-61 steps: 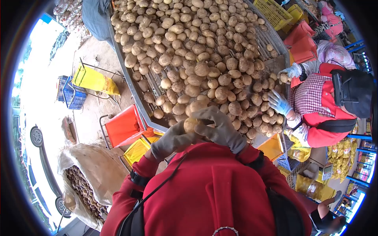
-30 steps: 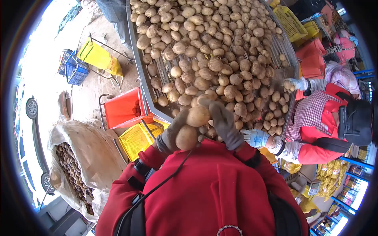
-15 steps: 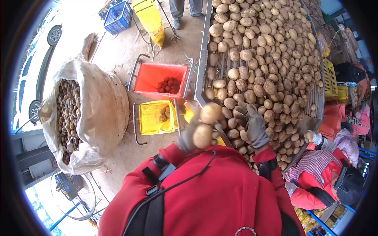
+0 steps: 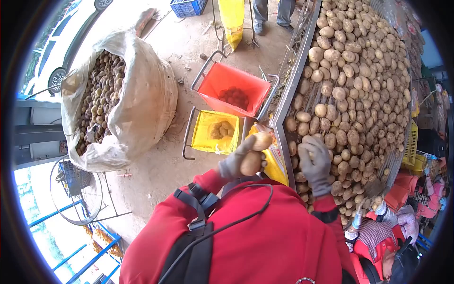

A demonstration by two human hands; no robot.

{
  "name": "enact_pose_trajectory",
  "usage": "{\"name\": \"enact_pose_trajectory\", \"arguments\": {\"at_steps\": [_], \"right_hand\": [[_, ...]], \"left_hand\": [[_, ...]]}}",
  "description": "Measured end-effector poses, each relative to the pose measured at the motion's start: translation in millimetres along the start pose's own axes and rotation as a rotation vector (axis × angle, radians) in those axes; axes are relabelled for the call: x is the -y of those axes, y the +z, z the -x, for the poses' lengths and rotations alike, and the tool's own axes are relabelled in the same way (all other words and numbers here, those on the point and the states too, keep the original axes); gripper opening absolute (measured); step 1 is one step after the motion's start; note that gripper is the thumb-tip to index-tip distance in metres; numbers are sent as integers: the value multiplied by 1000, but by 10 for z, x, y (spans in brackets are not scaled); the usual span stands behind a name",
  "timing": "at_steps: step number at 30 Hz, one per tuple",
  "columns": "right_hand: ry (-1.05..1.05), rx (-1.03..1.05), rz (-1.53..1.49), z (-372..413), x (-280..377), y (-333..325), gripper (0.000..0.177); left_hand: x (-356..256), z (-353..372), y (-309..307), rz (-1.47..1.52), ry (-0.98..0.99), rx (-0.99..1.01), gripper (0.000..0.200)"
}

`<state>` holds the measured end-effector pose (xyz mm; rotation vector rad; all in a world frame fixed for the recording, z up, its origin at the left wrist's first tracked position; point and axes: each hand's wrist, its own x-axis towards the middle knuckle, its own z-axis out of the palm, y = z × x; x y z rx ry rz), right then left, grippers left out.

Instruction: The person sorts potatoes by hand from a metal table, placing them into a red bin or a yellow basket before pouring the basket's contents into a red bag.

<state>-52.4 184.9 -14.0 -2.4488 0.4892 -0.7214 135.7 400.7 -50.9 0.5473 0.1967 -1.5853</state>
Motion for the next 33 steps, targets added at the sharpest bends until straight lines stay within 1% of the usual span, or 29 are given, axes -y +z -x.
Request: {"name": "enact_pose_trajectory", "arguments": {"at_steps": [1, 2, 3, 5, 6, 9, 10, 13, 14, 15, 16, 17, 18, 19, 20, 21, 23, 24, 25, 26, 27, 28, 29, 31, 33], "right_hand": [[150, -16, -6, 107, 29, -164, 12], [266, -16, -29, 310, -83, -234, 15], [467, 29, -78, 444, -43, -347, 16], [849, 140, -202, 621, 92, -508, 19], [741, 126, -173, 755, 63, -472, 21], [765, 135, -180, 981, 70, -457, 20], [698, 145, -187, 1015, 63, -459, 22], [586, 176, -82, 1029, 65, -481, 23], [635, 190, -81, 980, 132, -531, 22], [586, 156, -64, 1035, 85, -502, 20], [564, 102, -13, 1181, -23, -496, 19], [529, 57, 38, 1302, -111, -498, 17], [572, 37, 43, 1347, -96, -563, 19], [622, 36, 75, 1389, -84, -611, 20], [652, 53, 87, 1453, -64, -631, 21], [674, 27, 99, 1540, -8, -643, 21], [679, 13, 90, 1612, 12, -649, 22], [703, -27, 83, 1791, -53, -506, 24], [772, 46, 83, 1877, -28, -452, 25], [842, 118, 85, 1948, -3, -413, 26], [910, 193, 91, 2021, 18, -388, 27], [909, 111, 92, 2122, -1, -339, 30], [963, 110, 30, 2181, 9, -384, 31], [1060, 106, -84, 2235, 19, -538, 31], [1024, 77, -49, 2329, 6, -630, 31]], "left_hand": [[-14, 28, -275, 173, 6, 25, 68], [-101, 34, -557, 312, 30, 29, 69], [-172, 50, -789, 456, 55, 25, 71], [-245, 145, -1028, 625, 161, -16, 75], [-266, 182, -1001, 678, 195, 13, 76], [-260, 187, -821, 686, 239, 155, 78], [-244, 187, -753, 641, 237, 141, 62], [-286, 108, -1010, 461, 268, 87, 65], [-354, 77, -1130, 423, 261, 46, 66], [-409, 50, -1427, 348, 299, -213, 64], [-470, -76, -1644, 143, 419, -277, 56], [-630, -177, -2389, 9, 381, -329, 53], [-786, -205, -2418, 23, 283, -702, 53], [-961, -227, -2274, 1, 232, -1100, 56], [-1024, -299, -1989, -197, 380, -1031, 55], [-1007, -288, -1683, -366, 538, -963, 55], [-885, -477, -1113, -757, 608, -728, 52], [-812, -592, -788, -948, 649, -613, 51], [-636, -748, -383, -1178, 679, -472, 44], [-412, -944, -60, -1145, 615, -298, 38], [-158, -1164, 153, -1297, 577, -144, 41], [108, -1338, 372, -1619, 616, 46, 43], [361, -1521, 585, -1957, 775, 280, 50], [879, -1601, 1200, -2219, 482, 375, 58], [1100, -2073, 1225, -2437, 338, 493, 64]]}}
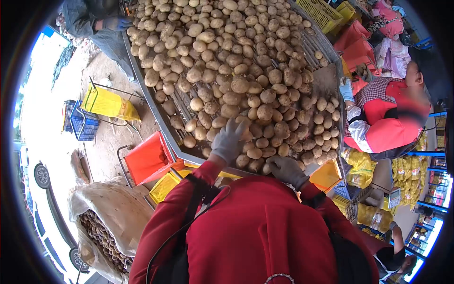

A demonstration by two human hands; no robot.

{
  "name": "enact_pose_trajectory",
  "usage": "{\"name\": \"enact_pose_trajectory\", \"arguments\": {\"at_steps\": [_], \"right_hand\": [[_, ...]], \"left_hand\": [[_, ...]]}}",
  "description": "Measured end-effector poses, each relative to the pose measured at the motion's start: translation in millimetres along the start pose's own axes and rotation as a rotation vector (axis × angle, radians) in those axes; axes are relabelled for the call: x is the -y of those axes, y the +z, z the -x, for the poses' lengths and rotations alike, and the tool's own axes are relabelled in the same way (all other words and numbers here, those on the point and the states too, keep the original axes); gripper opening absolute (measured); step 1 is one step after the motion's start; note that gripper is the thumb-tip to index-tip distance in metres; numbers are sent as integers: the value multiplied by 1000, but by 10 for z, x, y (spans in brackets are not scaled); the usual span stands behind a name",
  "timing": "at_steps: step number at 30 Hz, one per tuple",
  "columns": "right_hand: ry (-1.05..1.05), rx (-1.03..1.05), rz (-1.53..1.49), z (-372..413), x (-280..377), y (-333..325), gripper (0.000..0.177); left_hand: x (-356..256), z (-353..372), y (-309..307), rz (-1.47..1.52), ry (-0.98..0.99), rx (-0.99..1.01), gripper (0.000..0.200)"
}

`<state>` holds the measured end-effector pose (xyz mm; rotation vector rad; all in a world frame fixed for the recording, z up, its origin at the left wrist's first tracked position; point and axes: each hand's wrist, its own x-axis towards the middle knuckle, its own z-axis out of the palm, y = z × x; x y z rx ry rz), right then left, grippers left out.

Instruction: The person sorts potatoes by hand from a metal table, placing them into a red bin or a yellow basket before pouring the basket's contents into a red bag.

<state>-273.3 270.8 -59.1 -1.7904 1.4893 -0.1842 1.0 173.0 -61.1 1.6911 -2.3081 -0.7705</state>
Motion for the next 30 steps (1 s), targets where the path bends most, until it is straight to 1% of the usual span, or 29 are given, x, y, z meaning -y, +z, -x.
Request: {"name": "enact_pose_trajectory", "arguments": {"at_steps": [1, 2, 3, 4, 6, 7, 10, 12, 13, 14, 15, 16, 17, 19, 20, 21, 22, 23, 24, 26, 28, 30], "right_hand": [[-16, -16, 12, 12, -37, -57, 30], [-9, -28, -10, -17, -17, -166, 30], [0, -35, -36, -31, 67, -290, 31], [8, -27, -67, -27, 151, -378, 31], [4, -90, -308, -148, 285, -540, 33], [-1, -120, -430, -268, 358, -594, 36], [-385, -277, -478, -722, 663, -616, 40], [-649, -265, -416, -982, 1046, -651, 37], [-781, -255, -386, -1090, 1225, -666, 36], [-861, -244, -353, -1172, 1309, -614, 37], [-833, -203, -363, -1235, 1261, -518, 38], [-706, -138, -420, -1271, 1129, -396, 39], [-510, -54, -524, -1329, 981, -347, 40], [-181, 13, -772, -1338, 909, -434, 41], [-27, 27, -872, -1309, 948, -488, 41], [-149, 0, -907, -1185, 1123, -524, 37], [-398, -61, -778, -1164, 1223, -507, 37], [-644, -125, -637, -1162, 1305, -491, 36], [-652, -100, -620, -1176, 1299, -460, 35], [-667, -50, -587, -1202, 1290, -398, 32], [-162, 162, -706, -1254, 1222, -453, 27], [-153, 69, -857, -1230, 1346, -578, 20]], "left_hand": [[22, -159, 104, -82, 17, 95, 68], [106, -221, 114, 498, 2, 147, 66], [198, -214, -18, 1078, -19, 197, 65], [213, -120, -73, 1381, -42, 232, 62], [84, 93, -385, 2016, -132, 307, 59], [9, 172, -432, 1951, -83, 251, 58], [-132, 279, -578, 1748, -91, 220, 69], [-243, 295, -645, 1910, -92, 342, 73], [-282, 314, -573, 1842, -203, 247, 76], [-321, 334, -503, 1768, -316, 160, 79], [-319, 375, -538, 1605, -339, 136, 80], [-354, 415, -584, 1624, -404, 143, 81], [-415, 449, -662, 1644, -469, 147, 82], [-342, 569, -625, 1594, -444, 137, 85], [-286, 628, -611, 1610, -416, 169, 78], [-228, 685, -597, 1625, -389, 202, 74], [-169, 739, -583, 1639, -361, 235, 72], [-283, 758, -765, 1541, -342, 226, 71], [-351, 774, -858, 1443, -322, 221, 72], [-350, 801, -770, 1474, -246, 175, 74], [-347, 852, -707, 1496, -172, 121, 77], [-395, 894, -857, 1537, -276, 173, 77]]}}
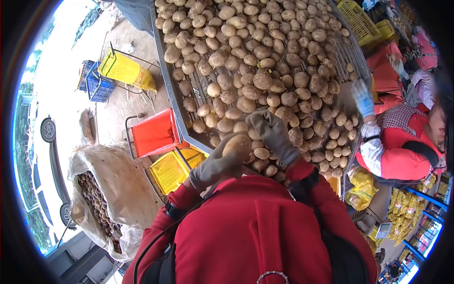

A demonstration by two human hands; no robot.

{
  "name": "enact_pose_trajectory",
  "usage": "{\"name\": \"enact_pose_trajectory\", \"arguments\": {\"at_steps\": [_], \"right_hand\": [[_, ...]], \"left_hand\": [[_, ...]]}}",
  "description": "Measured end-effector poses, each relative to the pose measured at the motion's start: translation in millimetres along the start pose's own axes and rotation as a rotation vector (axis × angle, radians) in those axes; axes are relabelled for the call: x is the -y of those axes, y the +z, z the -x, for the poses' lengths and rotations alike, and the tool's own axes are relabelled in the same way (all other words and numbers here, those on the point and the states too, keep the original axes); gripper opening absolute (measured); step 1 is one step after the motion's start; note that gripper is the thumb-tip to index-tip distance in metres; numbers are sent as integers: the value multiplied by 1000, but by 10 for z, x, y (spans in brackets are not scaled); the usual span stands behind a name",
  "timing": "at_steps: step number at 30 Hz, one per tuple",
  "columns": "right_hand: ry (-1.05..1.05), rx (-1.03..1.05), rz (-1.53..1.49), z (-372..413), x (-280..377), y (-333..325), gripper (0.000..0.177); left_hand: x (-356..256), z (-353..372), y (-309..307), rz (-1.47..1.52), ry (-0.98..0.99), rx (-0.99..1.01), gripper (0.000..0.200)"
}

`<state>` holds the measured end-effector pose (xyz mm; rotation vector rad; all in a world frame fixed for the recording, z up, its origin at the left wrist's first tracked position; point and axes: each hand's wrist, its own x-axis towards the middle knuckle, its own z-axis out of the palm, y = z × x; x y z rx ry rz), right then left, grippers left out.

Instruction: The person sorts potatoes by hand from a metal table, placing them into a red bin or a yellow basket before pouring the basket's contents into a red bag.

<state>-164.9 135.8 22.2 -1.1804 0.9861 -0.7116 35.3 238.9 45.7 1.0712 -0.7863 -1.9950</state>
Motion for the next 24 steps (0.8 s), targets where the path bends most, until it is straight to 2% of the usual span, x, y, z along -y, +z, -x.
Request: {"name": "enact_pose_trajectory", "arguments": {"at_steps": [2, 3, 6, 7, 8, 10, 12, 13, 15, 16, 18, 19, 20, 22, 24], "right_hand": [[-509, -50, 276, 38, -256, 38, 19], [-606, -14, 455, 30, -260, 4, 33], [-477, -304, 1350, -375, -425, -343, 62], [-352, -341, 1359, -572, -520, -483, 82], [-413, -311, 1422, -777, -488, -538, 81], [-525, -258, 1538, -1102, -420, -614, 79], [-207, -74, 1270, -1231, -159, -677, 76], [-64, 16, 1135, -1294, -15, -701, 75], [-96, 62, 416, -1039, -2, -679, 66], [-96, 88, 56, -846, -46, -650, 62], [75, 289, -535, -452, 4, -462, 55], [84, 316, -628, -294, 5, -414, 52], [96, 343, -721, -135, 6, -365, 48], [-36, 287, -494, 109, -23, -284, 44], [-177, 237, -272, 280, -41, -187, 43]], "left_hand": [[-19, 87, 11, 75, -66, -8, 76], [-9, 116, -8, 112, -90, 13, 76], [36, 203, -75, 390, -147, 19, 70], [103, 231, -166, 522, -143, 32, 67], [170, 264, -215, 651, -140, 43, 64], [306, 317, -176, 226, 169, -140, 59], [394, 257, -153, -373, 521, -262, 61], [366, 266, -175, -491, 498, -305, 62], [302, 315, -280, -718, 451, -406, 66], [278, 306, -333, -711, 406, -382, 62], [276, 256, -389, -687, 290, -309, 56], [199, 181, -294, -749, 490, -316, 46], [142, 78, -269, -796, 524, -261, 44], [42, -54, -226, -899, 596, -157, 39], [-33, -110, -5, -239, 190, -166, 47]]}}
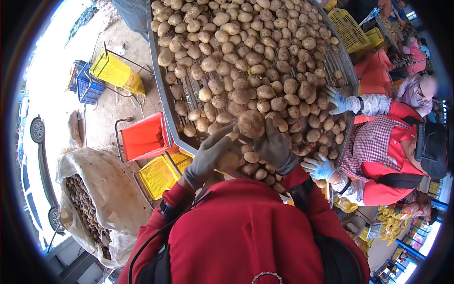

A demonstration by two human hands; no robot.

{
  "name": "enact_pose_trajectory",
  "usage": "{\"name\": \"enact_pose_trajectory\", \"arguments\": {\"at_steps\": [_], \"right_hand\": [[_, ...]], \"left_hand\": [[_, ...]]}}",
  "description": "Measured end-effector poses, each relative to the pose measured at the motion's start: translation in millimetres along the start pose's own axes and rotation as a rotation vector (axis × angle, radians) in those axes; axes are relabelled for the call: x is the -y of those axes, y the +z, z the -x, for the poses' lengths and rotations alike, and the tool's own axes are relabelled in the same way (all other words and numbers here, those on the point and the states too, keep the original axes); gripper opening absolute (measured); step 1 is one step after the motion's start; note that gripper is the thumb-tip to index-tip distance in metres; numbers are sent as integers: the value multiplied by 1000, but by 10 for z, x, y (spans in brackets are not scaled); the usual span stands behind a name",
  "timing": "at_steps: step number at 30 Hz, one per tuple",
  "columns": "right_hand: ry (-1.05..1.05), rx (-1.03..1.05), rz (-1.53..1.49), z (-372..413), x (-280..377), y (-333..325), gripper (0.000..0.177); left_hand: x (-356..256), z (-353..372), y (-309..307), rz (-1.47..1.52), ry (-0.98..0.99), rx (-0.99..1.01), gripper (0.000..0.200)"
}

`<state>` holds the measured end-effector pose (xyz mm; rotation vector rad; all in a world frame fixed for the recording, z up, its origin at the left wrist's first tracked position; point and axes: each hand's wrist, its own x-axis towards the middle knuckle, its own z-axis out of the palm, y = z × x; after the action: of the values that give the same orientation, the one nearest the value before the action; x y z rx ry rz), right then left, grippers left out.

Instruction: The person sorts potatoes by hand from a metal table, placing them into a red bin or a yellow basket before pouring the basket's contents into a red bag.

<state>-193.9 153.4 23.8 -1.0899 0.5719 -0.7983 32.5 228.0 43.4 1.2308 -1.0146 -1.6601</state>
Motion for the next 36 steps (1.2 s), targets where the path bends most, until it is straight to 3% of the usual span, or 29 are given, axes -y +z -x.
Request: {"name": "enact_pose_trajectory", "arguments": {"at_steps": [2, 3, 4, 6, 7, 9, 10, 12, 13, 16, 17, 18, 20, 23, 25, 28, 29, 32, 35, 36], "right_hand": [[-70, -28, 83, 59, -27, 81, 45], [-79, -46, 47, 70, -44, 108, 45], [-35, -69, -143, 73, -83, 113, 45], [-44, -79, -225, 123, -114, 145, 47], [-98, -66, -117, 160, -133, 175, 50], [57, -38, -129, 189, 3, 181, 52], [266, -23, -249, 221, 213, 101, 51], [426, 6, -317, 244, 320, 52, 50], [379, 20, -267, 247, 289, 37, 50], [265, -50, -269, 273, 10, -14, 50], [224, -96, -287, 211, 51, 8, 50], [181, -117, -67, 186, 126, 2, 50], [120, -151, 356, 160, 294, 43, 52], [-133, -156, 605, 208, 82, 158, 51], [-109, -120, 378, 233, 85, 98, 49], [215, -86, 138, 246, 280, -182, 57], [316, -144, 198, 201, 300, -123, 54], [-66, -153, 610, 172, 247, 160, 51], [-238, -229, 718, 111, 189, 325, 47], [-204, -210, 680, 87, 217, 367, 42]], "left_hand": [[111, -103, 62, 36, 100, 29, 63], [105, -117, 156, 48, 24, -54, 68], [63, -111, 216, -86, 63, -70, 71], [-136, -43, 342, -347, 137, -109, 78], [-285, -66, 397, -556, 94, -167, 73], [-213, -111, 347, -744, 263, -201, 54], [-195, -134, 315, -837, 347, -216, 46], [-309, -133, 224, -868, 348, -24, 30], [-346, -120, 191, -880, 347, 69, 23], [60, -317, 115, -527, 194, -17, 19], [-16, -322, 107, -701, 218, -48, 19], [-30, -331, 92, -407, -59, -22, 25], [16, -342, 95, -72, 19, 104, 39], [92, -339, 226, 191, -13, 191, 60], [162, -320, 191, 178, 78, 192, 68], [80, -231, 190, -62, 44, 198, 86], [-24, -210, 228, -135, 19, 186, 88], [33, -245, 275, -445, 129, 49, 93], [91, -207, 241, -710, 264, -71, 95], [81, -196, 228, -784, 299, -92, 95]]}}
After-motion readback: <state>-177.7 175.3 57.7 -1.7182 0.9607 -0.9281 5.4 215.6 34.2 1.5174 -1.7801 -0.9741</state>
